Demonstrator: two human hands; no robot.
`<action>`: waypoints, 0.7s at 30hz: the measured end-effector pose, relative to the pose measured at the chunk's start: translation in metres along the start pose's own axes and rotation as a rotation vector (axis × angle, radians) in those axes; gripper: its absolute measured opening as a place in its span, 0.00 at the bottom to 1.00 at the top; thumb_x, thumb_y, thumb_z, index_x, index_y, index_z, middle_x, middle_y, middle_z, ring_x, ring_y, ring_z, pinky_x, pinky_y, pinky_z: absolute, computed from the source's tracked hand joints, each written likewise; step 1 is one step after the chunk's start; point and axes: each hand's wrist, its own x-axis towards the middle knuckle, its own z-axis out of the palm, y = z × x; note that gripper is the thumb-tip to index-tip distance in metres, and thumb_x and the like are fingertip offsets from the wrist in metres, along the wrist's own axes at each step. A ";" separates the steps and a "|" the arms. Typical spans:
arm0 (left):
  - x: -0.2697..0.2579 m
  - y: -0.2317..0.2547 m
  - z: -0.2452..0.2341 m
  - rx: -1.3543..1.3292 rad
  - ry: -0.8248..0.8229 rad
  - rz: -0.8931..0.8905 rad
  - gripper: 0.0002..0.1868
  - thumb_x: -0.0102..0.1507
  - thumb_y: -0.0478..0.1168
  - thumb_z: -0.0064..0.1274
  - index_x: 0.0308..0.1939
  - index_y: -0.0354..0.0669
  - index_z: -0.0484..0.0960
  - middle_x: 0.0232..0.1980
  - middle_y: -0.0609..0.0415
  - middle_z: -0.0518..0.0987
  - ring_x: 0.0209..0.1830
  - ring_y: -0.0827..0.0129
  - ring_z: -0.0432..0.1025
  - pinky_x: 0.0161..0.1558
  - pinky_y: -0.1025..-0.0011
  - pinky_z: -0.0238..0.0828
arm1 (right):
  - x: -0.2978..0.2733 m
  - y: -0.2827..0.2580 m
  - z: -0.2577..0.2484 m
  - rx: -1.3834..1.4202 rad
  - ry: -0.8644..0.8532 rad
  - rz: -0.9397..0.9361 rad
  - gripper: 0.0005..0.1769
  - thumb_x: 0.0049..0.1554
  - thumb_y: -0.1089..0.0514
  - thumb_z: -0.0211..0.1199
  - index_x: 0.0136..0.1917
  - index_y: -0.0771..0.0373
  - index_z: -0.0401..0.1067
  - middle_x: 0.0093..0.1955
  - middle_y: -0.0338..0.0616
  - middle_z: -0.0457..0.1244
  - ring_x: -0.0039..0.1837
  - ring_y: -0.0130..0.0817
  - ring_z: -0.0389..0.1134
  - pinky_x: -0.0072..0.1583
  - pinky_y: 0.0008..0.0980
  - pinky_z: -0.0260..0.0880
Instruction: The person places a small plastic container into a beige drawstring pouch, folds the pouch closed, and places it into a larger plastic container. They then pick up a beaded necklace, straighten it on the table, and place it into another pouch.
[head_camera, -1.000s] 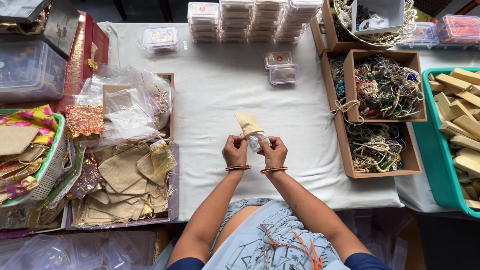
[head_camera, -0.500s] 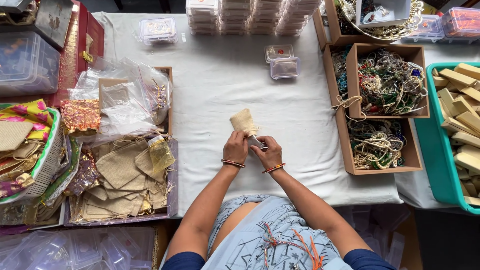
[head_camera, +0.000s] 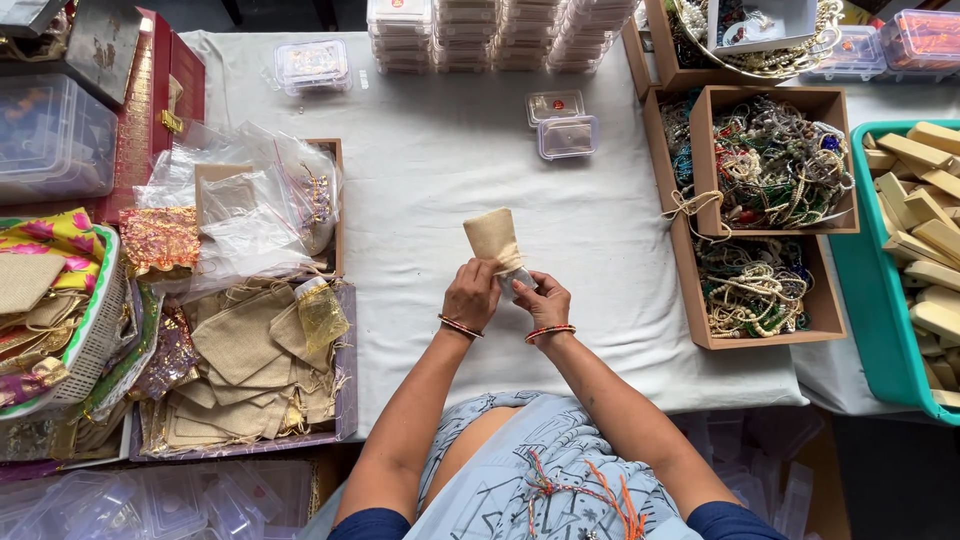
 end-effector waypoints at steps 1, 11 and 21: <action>-0.005 -0.006 0.002 0.002 -0.002 -0.002 0.18 0.55 0.31 0.57 0.50 0.41 0.77 0.42 0.50 0.79 0.40 0.57 0.77 0.41 0.65 0.77 | -0.001 -0.001 0.000 0.001 -0.002 0.003 0.18 0.53 0.65 0.73 0.56 0.69 0.75 0.45 0.42 0.70 0.43 0.27 0.71 0.47 0.30 0.76; -0.026 -0.010 0.037 -0.421 -0.081 -0.503 0.19 0.60 0.32 0.59 0.53 0.44 0.72 0.43 0.52 0.79 0.44 0.62 0.77 0.46 0.65 0.78 | 0.013 -0.001 0.008 0.200 0.051 0.012 0.19 0.54 0.64 0.72 0.57 0.69 0.74 0.49 0.44 0.70 0.47 0.32 0.72 0.49 0.33 0.77; 0.019 0.026 -0.002 -1.462 0.256 -1.034 0.41 0.58 0.50 0.67 0.67 0.47 0.61 0.60 0.53 0.74 0.59 0.68 0.71 0.60 0.65 0.72 | -0.017 -0.028 0.016 0.191 -0.244 -0.025 0.17 0.53 0.64 0.70 0.56 0.68 0.74 0.50 0.45 0.71 0.51 0.31 0.74 0.55 0.35 0.79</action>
